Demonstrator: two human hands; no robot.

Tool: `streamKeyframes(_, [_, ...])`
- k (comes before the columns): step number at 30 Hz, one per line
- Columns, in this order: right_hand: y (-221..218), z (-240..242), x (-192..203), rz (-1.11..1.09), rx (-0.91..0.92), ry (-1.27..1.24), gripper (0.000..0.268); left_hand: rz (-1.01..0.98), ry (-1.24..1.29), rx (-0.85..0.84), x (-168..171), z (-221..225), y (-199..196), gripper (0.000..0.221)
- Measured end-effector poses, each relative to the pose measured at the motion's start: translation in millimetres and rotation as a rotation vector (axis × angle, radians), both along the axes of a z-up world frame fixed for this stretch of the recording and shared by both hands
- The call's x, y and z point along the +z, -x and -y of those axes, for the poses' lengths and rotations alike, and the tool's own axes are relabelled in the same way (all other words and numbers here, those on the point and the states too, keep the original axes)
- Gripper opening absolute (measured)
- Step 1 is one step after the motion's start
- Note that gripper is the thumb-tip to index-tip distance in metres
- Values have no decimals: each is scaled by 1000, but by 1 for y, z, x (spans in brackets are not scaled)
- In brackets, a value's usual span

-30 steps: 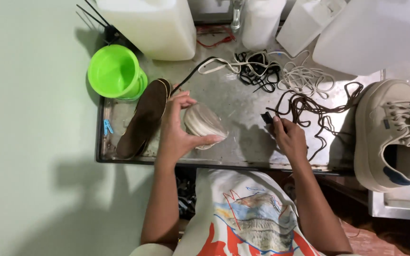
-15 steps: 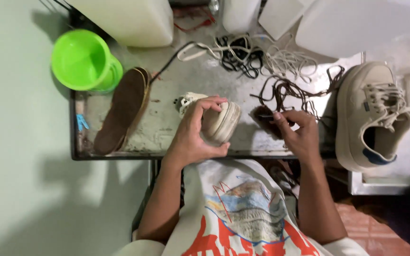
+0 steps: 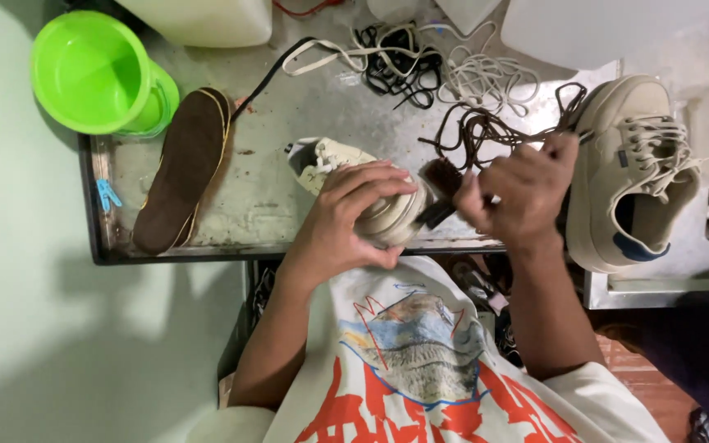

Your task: Applying glue to the edges of a shoe sole using a brush and then wiping the area with a cloth.

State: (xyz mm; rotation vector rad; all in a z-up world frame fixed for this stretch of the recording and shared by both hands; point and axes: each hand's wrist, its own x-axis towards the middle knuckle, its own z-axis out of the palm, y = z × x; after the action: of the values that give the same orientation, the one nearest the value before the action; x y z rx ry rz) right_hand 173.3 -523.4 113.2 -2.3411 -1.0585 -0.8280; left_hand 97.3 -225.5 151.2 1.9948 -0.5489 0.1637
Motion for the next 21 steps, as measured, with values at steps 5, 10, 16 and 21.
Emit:
streamKeyframes(5, [20,-51,61,-65,28,-31,42,-24,50,-1,7,-7,-5,77])
streamKeyframes(10, [-4,-23,20,0,30,-22,41,-50,71,-24,15,-13,-3,77])
streamKeyframes(16, [4,-39,35,-12,106,17,39,-122,78,-73,18,-17,-4,78])
streamKeyframes(21, [-2,-37,18,-87,119,9,45,-124,92,-69,17,-20,-4,80])
